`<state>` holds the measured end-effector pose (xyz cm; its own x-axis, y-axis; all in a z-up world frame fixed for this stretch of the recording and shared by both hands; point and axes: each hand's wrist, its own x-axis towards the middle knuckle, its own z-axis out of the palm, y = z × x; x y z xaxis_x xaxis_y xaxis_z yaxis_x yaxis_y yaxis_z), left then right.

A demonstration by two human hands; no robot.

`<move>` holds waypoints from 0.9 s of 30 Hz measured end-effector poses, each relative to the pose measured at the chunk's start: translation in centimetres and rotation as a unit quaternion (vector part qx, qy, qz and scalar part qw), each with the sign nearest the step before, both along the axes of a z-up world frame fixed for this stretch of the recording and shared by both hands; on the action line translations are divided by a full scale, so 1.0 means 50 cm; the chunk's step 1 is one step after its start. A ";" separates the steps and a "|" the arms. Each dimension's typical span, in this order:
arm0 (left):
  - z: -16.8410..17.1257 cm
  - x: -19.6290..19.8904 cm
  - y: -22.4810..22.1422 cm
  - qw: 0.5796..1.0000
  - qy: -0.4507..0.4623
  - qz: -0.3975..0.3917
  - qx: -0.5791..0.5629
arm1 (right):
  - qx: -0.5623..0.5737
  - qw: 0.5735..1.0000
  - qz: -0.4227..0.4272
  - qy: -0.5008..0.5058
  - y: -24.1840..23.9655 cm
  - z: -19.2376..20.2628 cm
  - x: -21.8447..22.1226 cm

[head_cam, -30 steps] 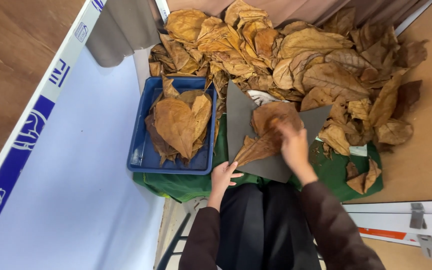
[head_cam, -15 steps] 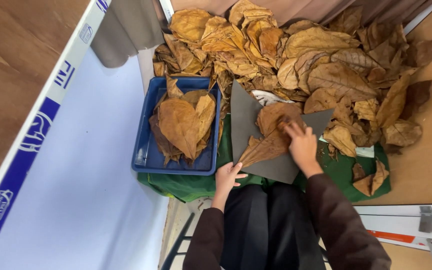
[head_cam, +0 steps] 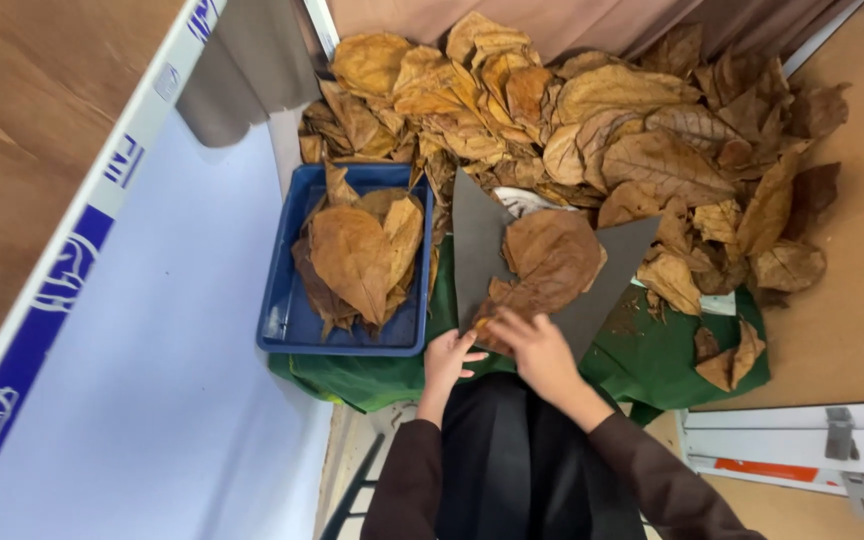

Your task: The person is flattening dried agricultural leaves against a triangular template and stacking them neatly in a tray.

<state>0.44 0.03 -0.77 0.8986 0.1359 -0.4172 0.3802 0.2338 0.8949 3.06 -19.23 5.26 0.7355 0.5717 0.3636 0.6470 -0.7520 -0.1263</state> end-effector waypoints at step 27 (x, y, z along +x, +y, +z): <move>0.012 0.001 -0.003 0.999 0.032 0.002 0.004 | -0.045 0.997 0.006 -0.070 0.003 -0.071 -0.010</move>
<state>0.50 -0.13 -0.18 0.8690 0.1440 -0.4734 0.4364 0.2280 0.8704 2.54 -19.07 1.71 0.6737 0.6155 0.4090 0.6630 -0.7479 0.0333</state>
